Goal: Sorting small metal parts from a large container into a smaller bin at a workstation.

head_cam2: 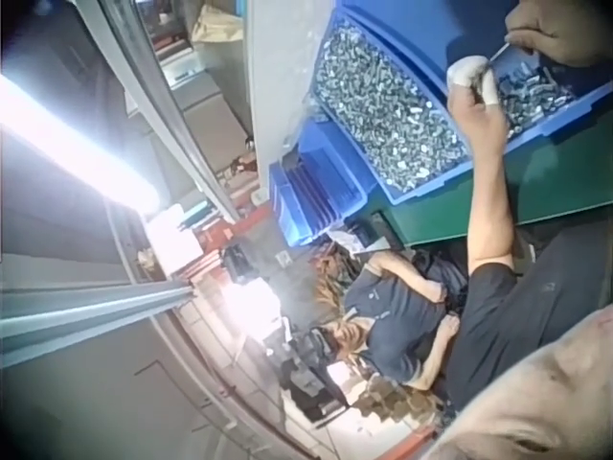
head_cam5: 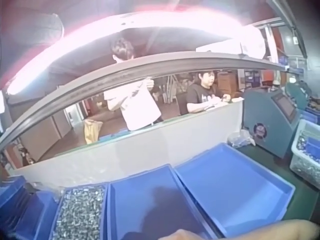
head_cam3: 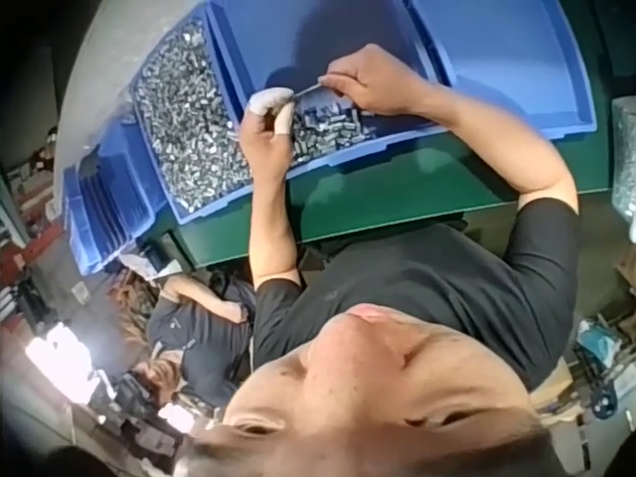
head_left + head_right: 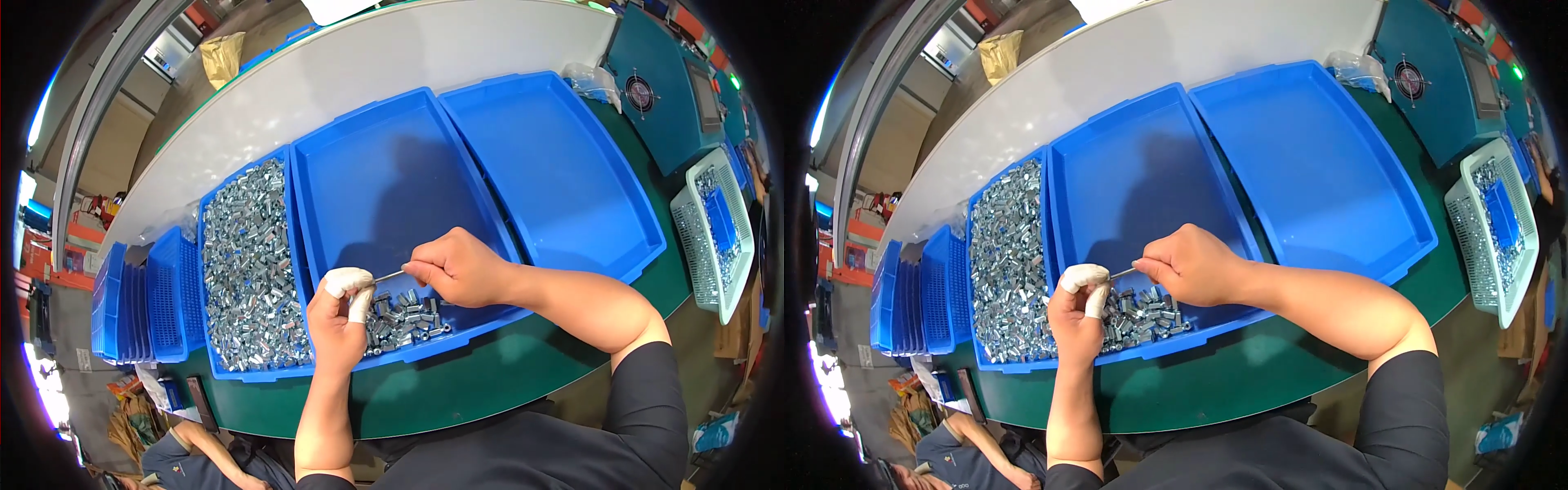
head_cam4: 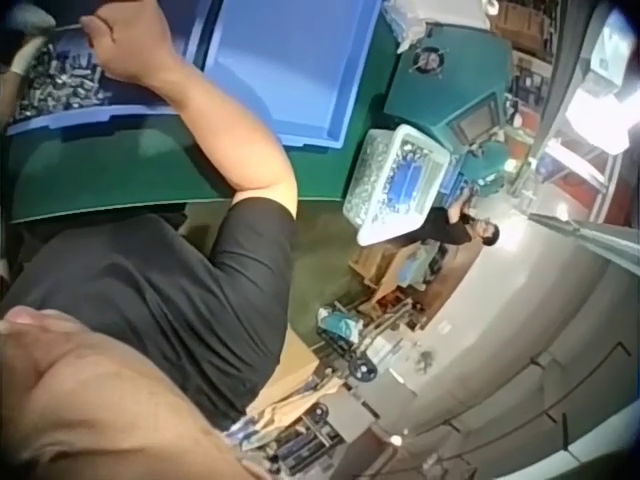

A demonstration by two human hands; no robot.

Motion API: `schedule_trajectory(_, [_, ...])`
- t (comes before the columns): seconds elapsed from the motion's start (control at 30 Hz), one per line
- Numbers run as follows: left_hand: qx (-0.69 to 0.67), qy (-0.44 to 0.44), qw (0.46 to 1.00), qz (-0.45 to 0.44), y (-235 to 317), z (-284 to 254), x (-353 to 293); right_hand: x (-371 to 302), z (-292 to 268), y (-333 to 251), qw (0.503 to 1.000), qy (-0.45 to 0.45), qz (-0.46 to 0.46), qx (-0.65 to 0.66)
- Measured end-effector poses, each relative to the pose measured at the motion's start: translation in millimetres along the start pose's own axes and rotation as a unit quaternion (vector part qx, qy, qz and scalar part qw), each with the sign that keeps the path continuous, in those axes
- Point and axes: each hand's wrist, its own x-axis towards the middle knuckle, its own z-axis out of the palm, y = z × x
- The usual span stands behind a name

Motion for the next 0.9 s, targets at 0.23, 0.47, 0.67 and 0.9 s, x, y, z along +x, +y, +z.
schedule_trajectory(0.23, [-0.042, -0.002, 0.998, -0.040, -0.9, 2.2, -4.5, -3.3, 4.6, 4.4, 0.999, 0.008, -0.043, -0.004])
schedule_trajectory(0.47, [-0.129, -0.001, 0.988, -0.088, 2.8, -4.3, -9.2, -3.9, 13.8, -0.1, 0.991, 0.024, -0.112, -0.066])
schedule_trajectory(0.67, [-0.130, -0.025, 0.987, -0.088, 5.6, -2.5, -7.7, -4.5, 11.2, -1.2, 0.985, 0.056, -0.137, -0.094])
schedule_trajectory(0.9, [-0.154, -0.025, 0.982, -0.109, 15.0, 13.2, -15.8, -7.6, 13.8, -8.6, 0.978, 0.034, -0.173, -0.109])
